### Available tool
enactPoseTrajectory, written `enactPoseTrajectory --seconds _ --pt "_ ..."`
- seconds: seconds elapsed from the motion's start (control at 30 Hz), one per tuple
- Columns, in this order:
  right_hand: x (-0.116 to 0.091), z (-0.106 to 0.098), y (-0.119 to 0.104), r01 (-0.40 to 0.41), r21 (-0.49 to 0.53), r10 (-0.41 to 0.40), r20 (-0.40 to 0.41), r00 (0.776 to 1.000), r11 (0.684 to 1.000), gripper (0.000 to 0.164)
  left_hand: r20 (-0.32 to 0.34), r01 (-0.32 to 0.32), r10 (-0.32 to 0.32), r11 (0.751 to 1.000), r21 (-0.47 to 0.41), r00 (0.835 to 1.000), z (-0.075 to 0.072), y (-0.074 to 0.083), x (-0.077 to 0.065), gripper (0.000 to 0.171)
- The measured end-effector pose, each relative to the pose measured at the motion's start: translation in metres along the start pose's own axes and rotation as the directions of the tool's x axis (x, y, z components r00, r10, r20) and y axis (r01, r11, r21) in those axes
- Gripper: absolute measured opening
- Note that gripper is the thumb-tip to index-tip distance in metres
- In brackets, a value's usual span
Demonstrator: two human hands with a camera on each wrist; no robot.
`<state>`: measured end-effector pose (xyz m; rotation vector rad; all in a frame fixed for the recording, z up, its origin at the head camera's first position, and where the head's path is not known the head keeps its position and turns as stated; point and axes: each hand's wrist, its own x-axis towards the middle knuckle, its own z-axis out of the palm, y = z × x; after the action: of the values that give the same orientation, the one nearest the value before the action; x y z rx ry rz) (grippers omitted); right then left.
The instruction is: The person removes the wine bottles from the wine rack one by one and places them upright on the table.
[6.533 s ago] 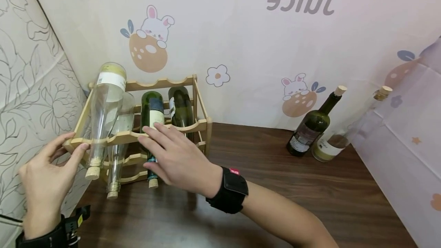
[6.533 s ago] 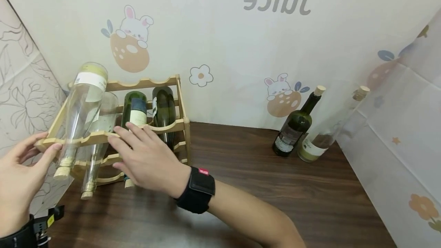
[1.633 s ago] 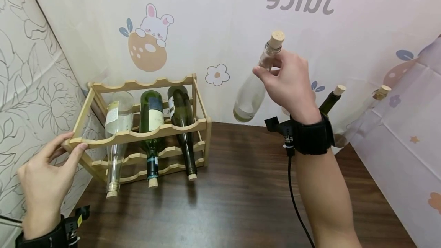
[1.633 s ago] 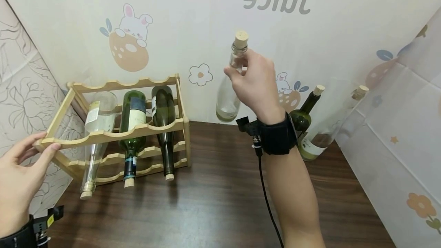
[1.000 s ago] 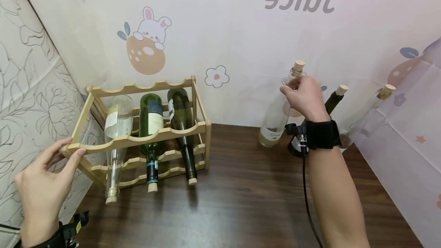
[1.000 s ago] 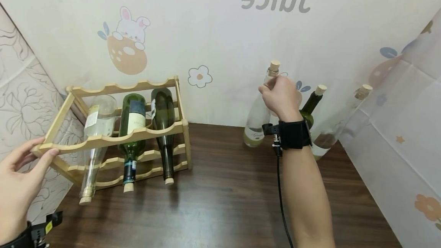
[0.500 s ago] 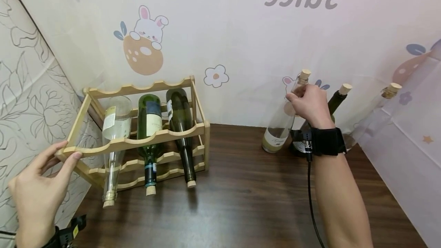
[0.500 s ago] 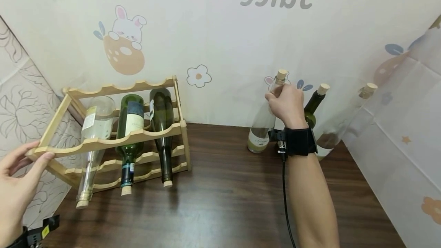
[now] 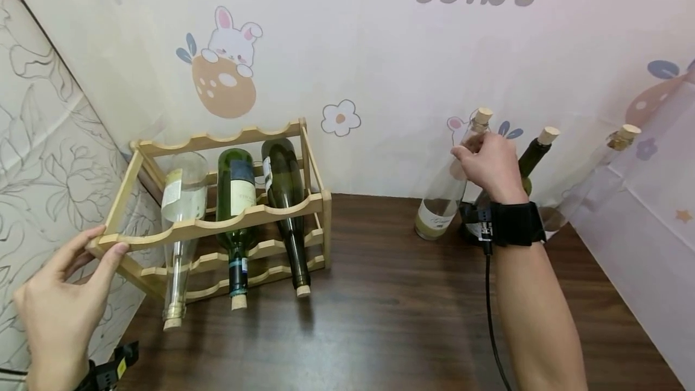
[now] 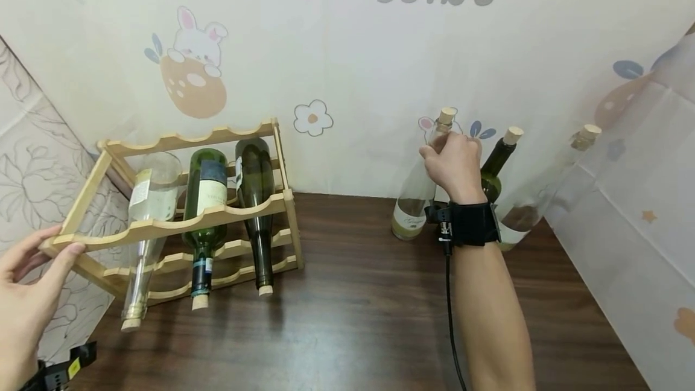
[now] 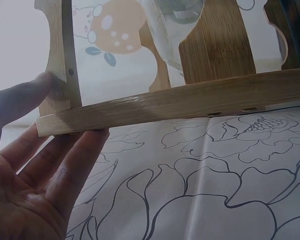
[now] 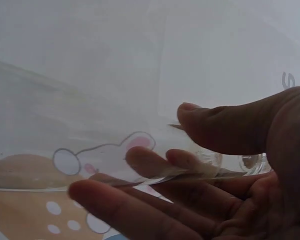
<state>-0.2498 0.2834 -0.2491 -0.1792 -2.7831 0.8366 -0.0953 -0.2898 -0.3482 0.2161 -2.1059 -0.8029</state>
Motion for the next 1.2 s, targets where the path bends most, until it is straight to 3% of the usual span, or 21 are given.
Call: enactPoseTrajectory --seconds 0.47,0.6,0.87,1.2 --pt "0.0016 0.0025 -0.0006 -0.037 0.043 0.036 0.013 0.999 0.998 0.056 -0.001 0.014 -0.014 0.999 -0.047 1.0 0.0002 -0.0011 0.0048 0.04" --pt "-0.0007 0.0028 -0.0013 -0.031 0.045 0.031 0.014 0.999 0.998 0.051 0.001 0.034 -0.034 0.999 -0.041 0.999 0.0007 -0.0026 0.0037 0.04" --pt "-0.0052 0.0003 0.001 -0.018 0.057 0.016 0.033 0.999 0.998 0.057 0.006 0.033 -0.033 0.999 -0.026 0.999 -0.0001 -0.0016 0.003 0.04" --pt "-0.0057 0.0087 0.0017 -0.003 0.039 0.005 -0.055 0.998 0.999 0.055 -0.001 0.021 -0.021 0.999 -0.025 1.0 0.0015 -0.0058 0.0043 0.04"
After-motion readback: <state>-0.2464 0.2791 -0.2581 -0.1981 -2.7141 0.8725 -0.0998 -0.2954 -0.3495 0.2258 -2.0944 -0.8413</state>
